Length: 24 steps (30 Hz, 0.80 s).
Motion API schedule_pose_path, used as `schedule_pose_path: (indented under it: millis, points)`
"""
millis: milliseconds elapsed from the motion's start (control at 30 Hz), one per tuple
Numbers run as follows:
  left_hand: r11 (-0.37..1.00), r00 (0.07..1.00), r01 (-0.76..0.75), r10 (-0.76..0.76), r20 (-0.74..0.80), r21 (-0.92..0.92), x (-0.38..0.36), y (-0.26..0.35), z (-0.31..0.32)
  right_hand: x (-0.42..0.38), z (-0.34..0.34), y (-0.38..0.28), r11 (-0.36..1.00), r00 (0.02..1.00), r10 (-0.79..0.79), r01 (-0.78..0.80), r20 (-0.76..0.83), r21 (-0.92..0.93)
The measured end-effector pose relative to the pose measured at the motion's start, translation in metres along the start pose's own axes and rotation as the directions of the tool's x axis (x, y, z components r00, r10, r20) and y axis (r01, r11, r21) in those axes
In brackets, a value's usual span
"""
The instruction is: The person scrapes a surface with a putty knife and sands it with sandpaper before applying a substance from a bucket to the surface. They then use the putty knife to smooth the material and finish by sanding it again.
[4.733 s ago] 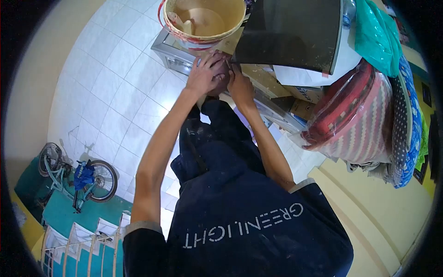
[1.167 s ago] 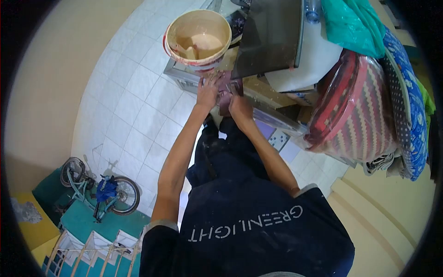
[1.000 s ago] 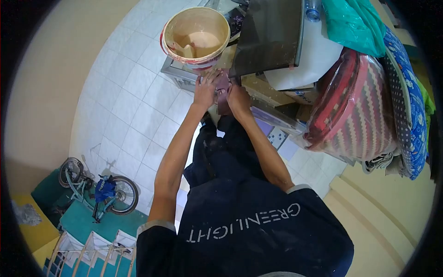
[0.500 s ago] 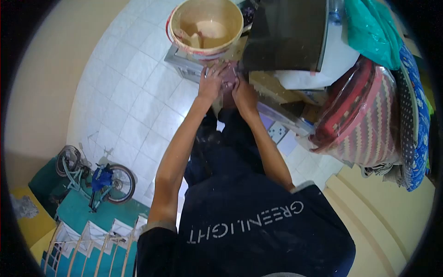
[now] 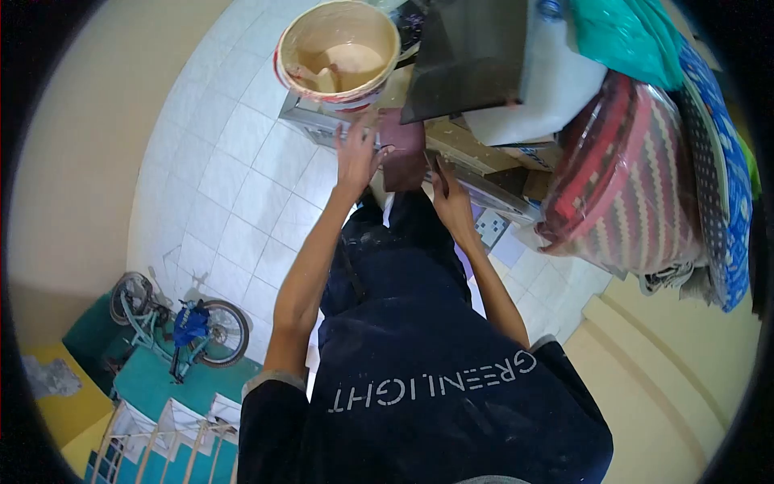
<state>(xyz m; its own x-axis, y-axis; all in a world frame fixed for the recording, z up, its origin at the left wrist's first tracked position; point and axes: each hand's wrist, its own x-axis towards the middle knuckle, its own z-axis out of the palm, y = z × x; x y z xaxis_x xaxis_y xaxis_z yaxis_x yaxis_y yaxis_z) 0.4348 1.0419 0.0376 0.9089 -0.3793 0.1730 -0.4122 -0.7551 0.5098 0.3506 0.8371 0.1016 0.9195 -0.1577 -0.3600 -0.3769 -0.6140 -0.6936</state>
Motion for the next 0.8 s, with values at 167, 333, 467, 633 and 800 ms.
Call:
schedule_pose_path:
  millis: [167, 333, 467, 633, 800]
  points:
    - [0.929, 0.878, 0.35, -0.371, -0.302, -0.122, -0.015, 0.052, 0.01, -0.06, -0.023, 0.035, 0.977, 0.987, 0.155, -0.145, -0.053, 0.155]
    - [0.572, 0.604, 0.484, -0.766, -0.22, -0.663, -0.013, 0.052, 0.052, -0.079, -0.037, 0.05, 0.896, 0.963, 0.221, -0.264, 0.156, 0.357]
    - [0.427, 0.558, 0.681, -0.829, 0.045, -0.595, -0.014, 0.043, 0.055, -0.09, -0.058, 0.028, 0.692, 0.918, 0.055, -0.319, 0.394, 0.648]
    - [0.46, 0.776, 0.526, -0.604, 0.182, -0.715, -0.05, 0.026, 0.046, -0.115, -0.099, 0.02, 0.072, 0.708, -0.386, -0.617, 0.592, 0.784]
    - [0.46, 0.778, 0.441, -0.624, 0.073, -0.771, -0.102, 0.081, -0.001, -0.156, -0.139, 0.005, -0.015, 0.597, -0.632, -0.647, 0.494, 0.762]
